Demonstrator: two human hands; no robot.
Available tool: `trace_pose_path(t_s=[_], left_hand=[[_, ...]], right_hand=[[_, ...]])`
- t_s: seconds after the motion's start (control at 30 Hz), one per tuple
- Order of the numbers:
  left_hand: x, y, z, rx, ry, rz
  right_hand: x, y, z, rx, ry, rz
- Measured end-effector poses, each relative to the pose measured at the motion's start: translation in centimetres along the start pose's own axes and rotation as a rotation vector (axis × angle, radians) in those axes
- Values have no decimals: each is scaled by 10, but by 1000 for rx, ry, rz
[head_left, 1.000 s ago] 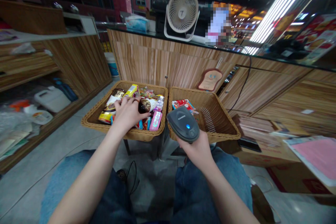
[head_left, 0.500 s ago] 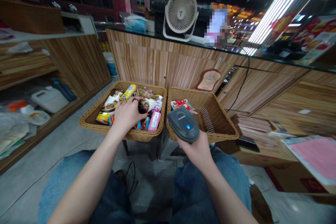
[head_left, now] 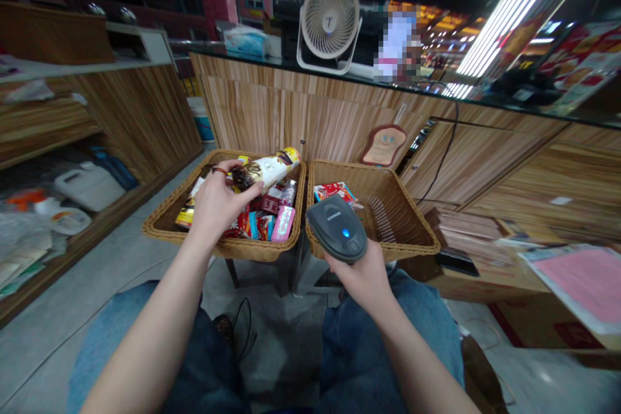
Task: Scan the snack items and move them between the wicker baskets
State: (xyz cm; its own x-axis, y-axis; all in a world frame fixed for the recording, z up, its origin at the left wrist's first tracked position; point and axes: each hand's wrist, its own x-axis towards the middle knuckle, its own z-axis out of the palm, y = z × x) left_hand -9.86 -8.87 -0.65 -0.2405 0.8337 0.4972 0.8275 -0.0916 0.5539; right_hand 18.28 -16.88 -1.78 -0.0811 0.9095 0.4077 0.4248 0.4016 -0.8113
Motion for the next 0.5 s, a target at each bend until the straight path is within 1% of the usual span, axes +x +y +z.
trace_pose_path(t_s=[0.1,0.2,0.27,0.33,0.5], left_hand=[[2,-2,-9,-80,-55,-93],[-2,5,-16,-20,-116,-135],[-5,10,-18,36,-146,-100],[-6,11,-17,59,-158,-39],[-4,-4,-13,65,-213,96]], right_hand=[[0,1,0,-7,3,-10],[0,1,1,-4,7,-14],[1,0,2,-4,8,-12],[1,0,3,-6,8,-14],[0,2,4,-8,6,-22]])
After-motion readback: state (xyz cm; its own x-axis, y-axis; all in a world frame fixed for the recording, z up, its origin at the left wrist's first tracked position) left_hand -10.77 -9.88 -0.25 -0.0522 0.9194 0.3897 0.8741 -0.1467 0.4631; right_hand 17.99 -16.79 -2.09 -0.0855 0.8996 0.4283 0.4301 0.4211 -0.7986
